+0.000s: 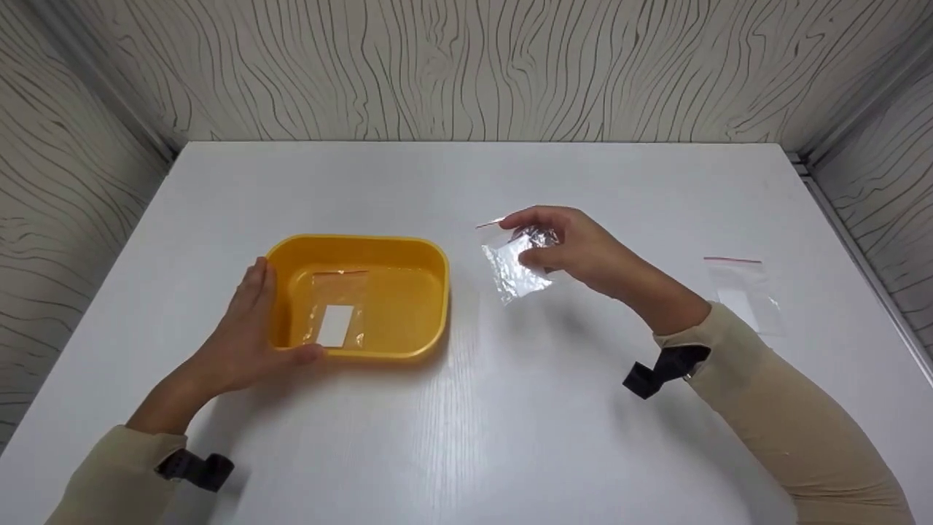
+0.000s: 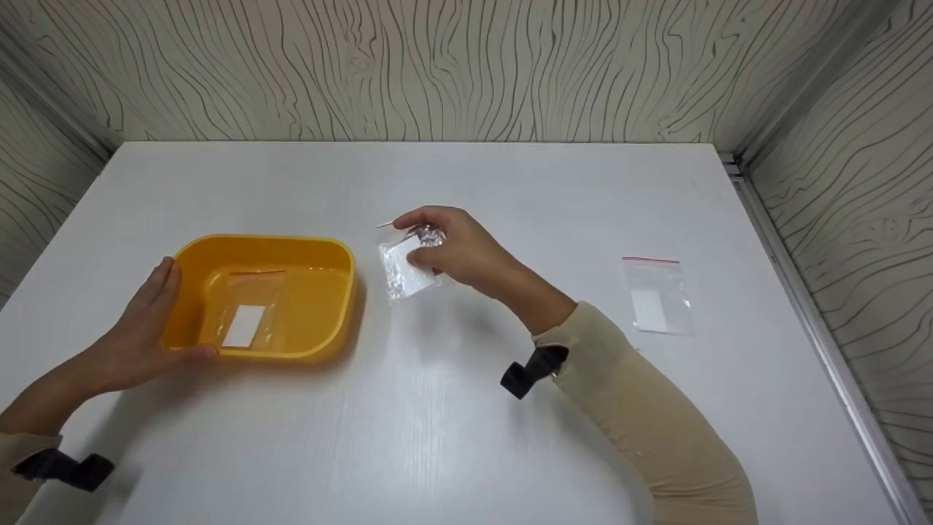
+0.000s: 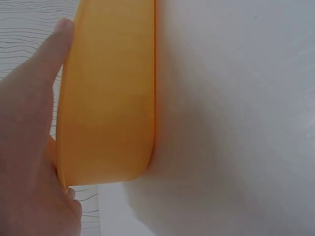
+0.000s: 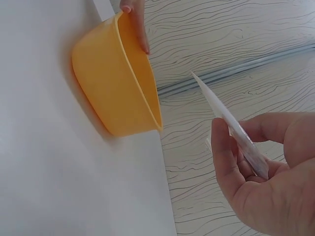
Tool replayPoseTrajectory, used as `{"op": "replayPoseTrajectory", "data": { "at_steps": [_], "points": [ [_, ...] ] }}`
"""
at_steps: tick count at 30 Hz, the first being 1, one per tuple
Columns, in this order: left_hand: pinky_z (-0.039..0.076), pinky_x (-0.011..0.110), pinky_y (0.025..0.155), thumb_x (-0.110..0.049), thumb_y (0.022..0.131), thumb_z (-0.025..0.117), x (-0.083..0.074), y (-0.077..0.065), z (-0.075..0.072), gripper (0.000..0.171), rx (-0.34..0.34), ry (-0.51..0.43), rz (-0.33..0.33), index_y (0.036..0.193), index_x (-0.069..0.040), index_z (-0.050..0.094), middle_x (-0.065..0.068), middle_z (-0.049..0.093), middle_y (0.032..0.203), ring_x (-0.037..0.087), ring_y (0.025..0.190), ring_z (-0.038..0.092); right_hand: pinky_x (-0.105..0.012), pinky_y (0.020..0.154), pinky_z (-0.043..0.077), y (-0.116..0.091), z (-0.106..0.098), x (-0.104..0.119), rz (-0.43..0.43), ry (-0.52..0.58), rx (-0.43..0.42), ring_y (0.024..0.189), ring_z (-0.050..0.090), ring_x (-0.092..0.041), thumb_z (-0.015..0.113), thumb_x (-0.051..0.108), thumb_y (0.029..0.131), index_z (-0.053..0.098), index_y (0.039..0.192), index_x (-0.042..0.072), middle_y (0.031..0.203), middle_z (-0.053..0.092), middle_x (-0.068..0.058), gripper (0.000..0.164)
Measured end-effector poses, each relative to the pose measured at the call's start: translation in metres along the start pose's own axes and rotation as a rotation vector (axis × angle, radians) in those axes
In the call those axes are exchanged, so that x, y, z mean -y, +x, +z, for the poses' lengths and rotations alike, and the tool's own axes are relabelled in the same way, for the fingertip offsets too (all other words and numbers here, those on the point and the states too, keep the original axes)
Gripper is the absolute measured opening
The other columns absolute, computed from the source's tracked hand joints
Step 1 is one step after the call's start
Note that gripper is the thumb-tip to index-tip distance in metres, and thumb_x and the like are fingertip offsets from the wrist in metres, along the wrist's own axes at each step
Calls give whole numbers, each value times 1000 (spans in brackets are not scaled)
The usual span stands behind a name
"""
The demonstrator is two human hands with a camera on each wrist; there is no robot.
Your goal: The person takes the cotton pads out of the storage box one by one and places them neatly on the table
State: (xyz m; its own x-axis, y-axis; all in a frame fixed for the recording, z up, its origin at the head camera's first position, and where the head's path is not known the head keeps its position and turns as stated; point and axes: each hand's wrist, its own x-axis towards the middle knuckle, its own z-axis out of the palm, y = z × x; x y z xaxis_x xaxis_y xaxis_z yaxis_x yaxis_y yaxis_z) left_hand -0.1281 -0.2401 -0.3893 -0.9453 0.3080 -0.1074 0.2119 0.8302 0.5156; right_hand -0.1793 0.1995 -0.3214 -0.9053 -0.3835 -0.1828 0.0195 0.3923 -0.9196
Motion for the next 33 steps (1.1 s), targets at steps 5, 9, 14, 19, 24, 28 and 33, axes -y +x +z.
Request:
{"op": "replayPoseTrajectory", "data": {
  "at_steps": [5,9,14,19,24,28,33],
  "points": [
    [19,72,115,-62,80,77,-1,0,0,135,0,-5,6,158,5,-11,25,-11,167,47,153,-4,-30,83,55,-4,-5,-7,9,16,-12,106,55,-24,66,-2,91,63,136,8,134,57,-9,46],
    [18,71,116,-61,80,77,-2,-1,-2,135,10,-7,-2,157,7,-11,26,-12,167,47,153,-5,-31,85,54,-6,-10,-11,11,27,-17,106,56,-23,66,-2,91,62,137,9,131,57,-9,47],
    [18,70,116,-61,81,76,-2,-1,-2,135,17,-3,-8,157,6,-12,25,-14,167,46,153,-5,-33,85,53,-11,-16,-15,16,26,-27,106,56,-23,66,-1,91,63,137,9,129,57,-9,47],
    [18,71,116,-61,81,76,-2,-1,-2,135,18,-10,-8,157,6,-13,25,-14,167,46,153,-5,-34,87,53,-15,-21,-24,42,10,-32,109,55,-25,67,0,92,62,137,11,131,57,-9,47],
    [17,71,116,-61,82,76,-2,0,-2,134,22,-14,-3,157,6,-12,25,-15,167,46,153,-7,-32,86,53,-19,-27,-34,64,18,-45,110,55,-25,67,1,92,62,138,10,132,56,-9,47],
    [17,70,116,-61,82,76,-1,0,-2,134,21,-11,1,157,7,-12,25,-15,167,46,153,-7,-31,87,54,-24,-31,-42,68,23,-49,112,54,-26,67,1,93,60,139,9,132,55,-10,48],
    [18,71,116,-61,81,76,-2,-1,-2,135,16,-15,0,157,6,-13,25,-14,167,46,153,-6,-31,88,54,-29,-36,-49,72,28,-59,113,54,-25,68,2,92,59,140,9,133,54,-10,49]
  ]
}}
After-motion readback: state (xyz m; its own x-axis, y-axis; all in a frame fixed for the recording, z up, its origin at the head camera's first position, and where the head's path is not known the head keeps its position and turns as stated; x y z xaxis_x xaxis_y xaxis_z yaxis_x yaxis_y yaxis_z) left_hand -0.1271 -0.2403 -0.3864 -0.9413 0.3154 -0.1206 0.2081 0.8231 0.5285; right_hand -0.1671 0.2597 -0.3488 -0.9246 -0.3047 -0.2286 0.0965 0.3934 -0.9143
